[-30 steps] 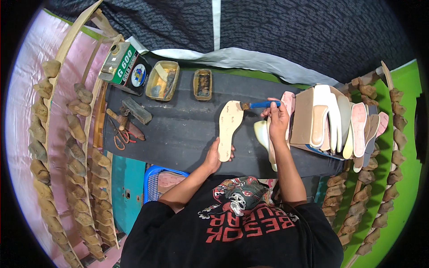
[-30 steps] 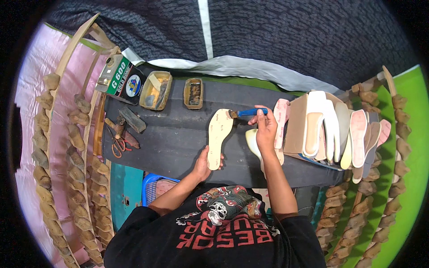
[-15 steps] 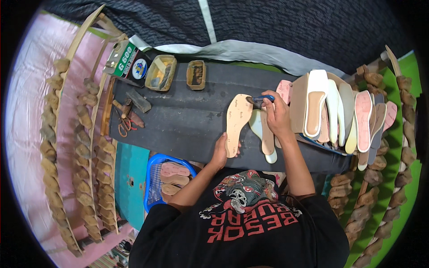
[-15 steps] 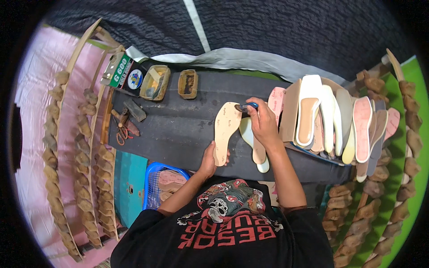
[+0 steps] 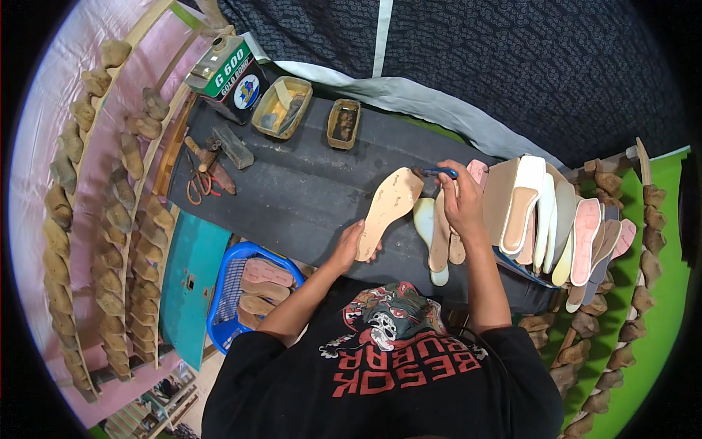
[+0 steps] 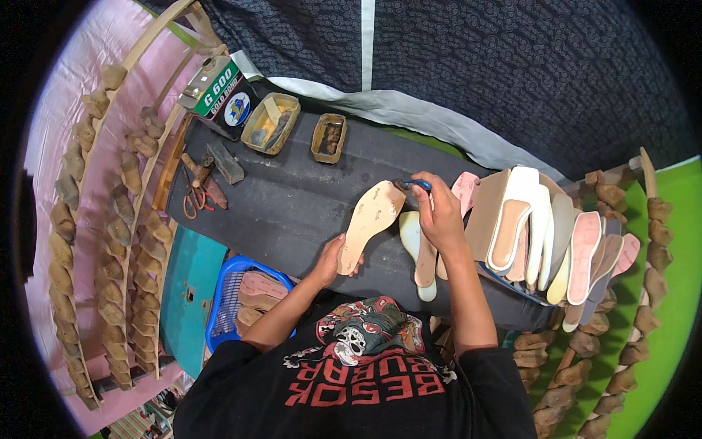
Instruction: The person is applying glue to shoe soles using a small brush.
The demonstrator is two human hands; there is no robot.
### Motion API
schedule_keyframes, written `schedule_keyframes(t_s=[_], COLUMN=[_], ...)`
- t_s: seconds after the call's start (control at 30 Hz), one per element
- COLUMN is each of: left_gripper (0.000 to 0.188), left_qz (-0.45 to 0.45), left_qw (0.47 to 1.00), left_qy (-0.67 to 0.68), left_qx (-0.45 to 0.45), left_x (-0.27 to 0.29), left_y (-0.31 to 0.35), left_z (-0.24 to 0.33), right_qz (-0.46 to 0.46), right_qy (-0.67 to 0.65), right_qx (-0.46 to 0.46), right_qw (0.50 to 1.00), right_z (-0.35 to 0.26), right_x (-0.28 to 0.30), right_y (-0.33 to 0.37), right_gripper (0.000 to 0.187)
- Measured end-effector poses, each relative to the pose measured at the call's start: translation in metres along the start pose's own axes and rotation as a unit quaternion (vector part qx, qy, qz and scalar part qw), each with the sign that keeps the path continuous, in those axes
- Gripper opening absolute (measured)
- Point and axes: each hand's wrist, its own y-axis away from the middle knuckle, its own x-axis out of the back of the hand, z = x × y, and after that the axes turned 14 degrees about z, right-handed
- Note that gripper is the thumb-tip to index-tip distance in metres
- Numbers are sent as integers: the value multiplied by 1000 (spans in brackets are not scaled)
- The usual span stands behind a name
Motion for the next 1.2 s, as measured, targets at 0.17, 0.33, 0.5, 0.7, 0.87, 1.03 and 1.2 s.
schedule_keyframes(t_s=[0.17, 0.33, 0.5, 0.7, 0.87, 1.03, 1.2], left_gripper=[51, 52, 54, 59, 59, 59, 57], left_qz=[-9, -11, 5, 25, 9, 6, 7], left_qw=[1000, 1000, 1000, 1000, 1000, 1000, 1000], left_qy=[3, 1, 11, 7, -9, -6, -19], left_qx=[-13, 5, 0, 3, -1, -6, -1], left_x=[5, 2, -2, -6, -13, -13, -14], left_y=[-4, -3, 3, 1, 6, 4, 2], left_z=[-1, 1, 4, 0, 3, -1, -1], right_qz=[-81, -28, -9, -56, 23, -4, -28], right_qy=[-2, -4, 2, -27, -6, -13, -22], right_qx=[58, 2, 9, -3, 2, 47, 52], right_qw=[995, 1000, 1000, 998, 1000, 999, 998], right_z=[-20, -6, -6, -15, -3, -17, -23], right_x=[-2, 3, 11, 17, 19, 18, 15], right_y=[5, 7, 6, 15, 3, 11, 12], right_gripper=[17, 16, 16, 16, 16, 15, 16])
